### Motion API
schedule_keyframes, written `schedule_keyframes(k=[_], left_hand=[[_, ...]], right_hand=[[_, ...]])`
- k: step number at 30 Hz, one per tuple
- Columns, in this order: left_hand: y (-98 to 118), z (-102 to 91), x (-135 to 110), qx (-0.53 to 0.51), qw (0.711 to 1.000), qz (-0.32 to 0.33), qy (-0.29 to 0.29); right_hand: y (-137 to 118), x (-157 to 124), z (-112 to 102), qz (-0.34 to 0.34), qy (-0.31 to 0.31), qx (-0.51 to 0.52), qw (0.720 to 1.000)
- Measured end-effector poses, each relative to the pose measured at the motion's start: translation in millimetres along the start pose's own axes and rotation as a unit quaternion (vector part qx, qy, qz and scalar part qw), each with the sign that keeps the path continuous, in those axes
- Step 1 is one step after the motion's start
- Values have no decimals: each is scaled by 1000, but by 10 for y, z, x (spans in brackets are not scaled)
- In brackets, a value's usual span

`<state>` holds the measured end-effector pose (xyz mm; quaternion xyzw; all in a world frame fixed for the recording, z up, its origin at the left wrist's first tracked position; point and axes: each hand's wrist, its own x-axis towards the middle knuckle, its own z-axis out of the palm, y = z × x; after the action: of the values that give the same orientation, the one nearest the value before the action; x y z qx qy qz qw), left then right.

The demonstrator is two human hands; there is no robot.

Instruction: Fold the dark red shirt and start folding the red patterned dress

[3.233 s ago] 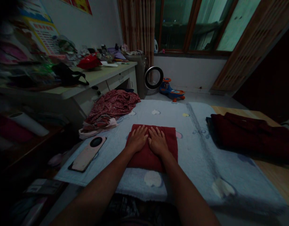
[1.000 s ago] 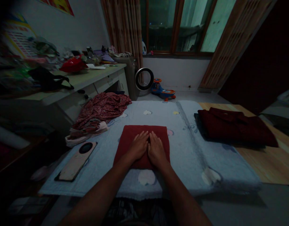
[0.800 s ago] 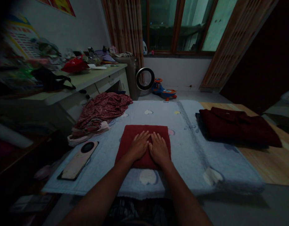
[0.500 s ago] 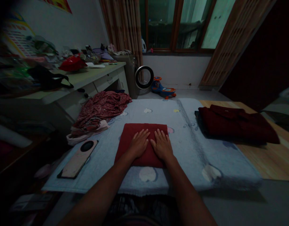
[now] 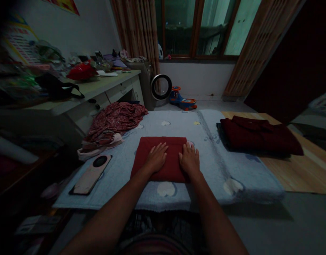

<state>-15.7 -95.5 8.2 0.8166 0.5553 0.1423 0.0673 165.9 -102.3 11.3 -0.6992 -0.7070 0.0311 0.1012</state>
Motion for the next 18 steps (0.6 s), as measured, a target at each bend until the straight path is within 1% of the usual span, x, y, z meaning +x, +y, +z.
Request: schedule_keyframes(k=[2,4,6,9,12,18], left_hand=[[-4,12,-2,0,1000,3,5],[-9,25,0,-2,1000,3,7],[-16,37,5,-7,1000,0,4],[-32,48,13,-15,1000,-1,2],[-46,47,11,-14,1000,8,-3],[-44,24,-6,-11,1000,8,-2]], right_hand=[[-102,-71,-22,-25,31,21,999],[-245,-159,6,-72,47,51,995],[-381,-250,72,-113,44,70,990],[-476,-349,165,-123,41,61,990],[-424,-384,187,-124,45,39,990],[-165,-379,149,-93,22,3,995]])
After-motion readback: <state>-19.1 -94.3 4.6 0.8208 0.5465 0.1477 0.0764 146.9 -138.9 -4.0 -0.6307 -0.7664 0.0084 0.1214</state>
